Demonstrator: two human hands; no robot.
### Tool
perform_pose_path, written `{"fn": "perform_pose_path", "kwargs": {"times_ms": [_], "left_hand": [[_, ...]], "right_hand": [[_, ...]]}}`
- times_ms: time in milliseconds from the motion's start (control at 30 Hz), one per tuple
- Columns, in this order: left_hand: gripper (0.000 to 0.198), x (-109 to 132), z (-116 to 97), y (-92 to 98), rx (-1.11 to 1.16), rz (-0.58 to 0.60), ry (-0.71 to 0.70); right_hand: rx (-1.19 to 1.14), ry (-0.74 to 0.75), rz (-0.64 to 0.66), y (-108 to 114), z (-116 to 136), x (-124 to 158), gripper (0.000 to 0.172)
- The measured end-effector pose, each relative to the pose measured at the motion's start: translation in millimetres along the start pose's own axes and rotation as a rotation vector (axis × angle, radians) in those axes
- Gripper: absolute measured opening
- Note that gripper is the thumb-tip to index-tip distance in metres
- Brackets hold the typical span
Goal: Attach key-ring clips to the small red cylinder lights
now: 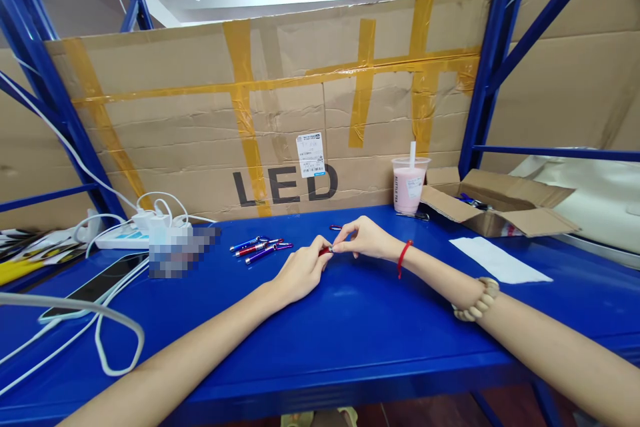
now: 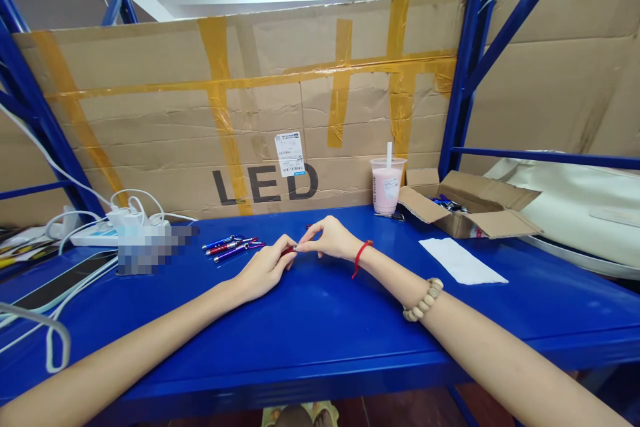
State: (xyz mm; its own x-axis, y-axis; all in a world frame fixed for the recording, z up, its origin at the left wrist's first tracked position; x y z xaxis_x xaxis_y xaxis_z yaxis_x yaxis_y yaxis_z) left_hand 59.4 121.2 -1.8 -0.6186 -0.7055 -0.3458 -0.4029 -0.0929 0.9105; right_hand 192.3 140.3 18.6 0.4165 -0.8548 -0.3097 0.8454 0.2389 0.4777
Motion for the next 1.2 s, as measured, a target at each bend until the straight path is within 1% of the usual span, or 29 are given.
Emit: {"fn": "perform_pose_path", "kwargs": {"times_ms": [167, 300, 400, 600, 833, 1067, 1200], "left_hand": [[0.003, 0, 0, 0.4, 0.056, -0.047, -0.046], [0.002, 0, 0, 0.7, 0.056, -0.05, -0.046], [0.002, -1, -1, 3.0, 0.042, -0.081, -0.052], [0.003, 0, -3, 4.3, 0.068, -0.113, -0.058], [0.007, 0, -3, 5.1, 0.026, -0.117, -0.055], [0.014, -2, -3, 4.2, 0.101, -0.141, -0.118], [0.018, -2, -3, 2.6, 0.109, -0.116, -0.125]], "right_hand": [[0.01, 0.006, -0.013, 1, 2, 0, 0.035], [-0.028, -0.077, 0.008, 1, 1, 0, 0.036], [-0.079, -0.14, 0.013, 0, 2, 2, 0.037], [-0.155, -0.223, 0.005, -1, 4, 4, 0.037], [-0.193, -0.261, 0.038, 1, 0, 3, 0.038], [-0.173, -0.252, 0.024, 7, -3, 2, 0.038], [-0.157, -0.262, 0.047, 7, -7, 1, 0.036]]}}
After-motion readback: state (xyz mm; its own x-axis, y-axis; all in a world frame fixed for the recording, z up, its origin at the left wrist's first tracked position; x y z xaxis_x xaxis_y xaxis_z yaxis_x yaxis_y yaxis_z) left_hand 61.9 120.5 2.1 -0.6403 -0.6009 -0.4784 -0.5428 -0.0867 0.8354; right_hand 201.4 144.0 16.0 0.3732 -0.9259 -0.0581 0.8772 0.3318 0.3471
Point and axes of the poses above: each hand's wrist, its own x-axis away from the middle knuckle, its own y-axis out of the back of the hand, z = x × y, the point moved 5 cm from there along -x, towards the middle knuckle, and after that the axes turned 11 degrees about -x, right-handed, at the moved point
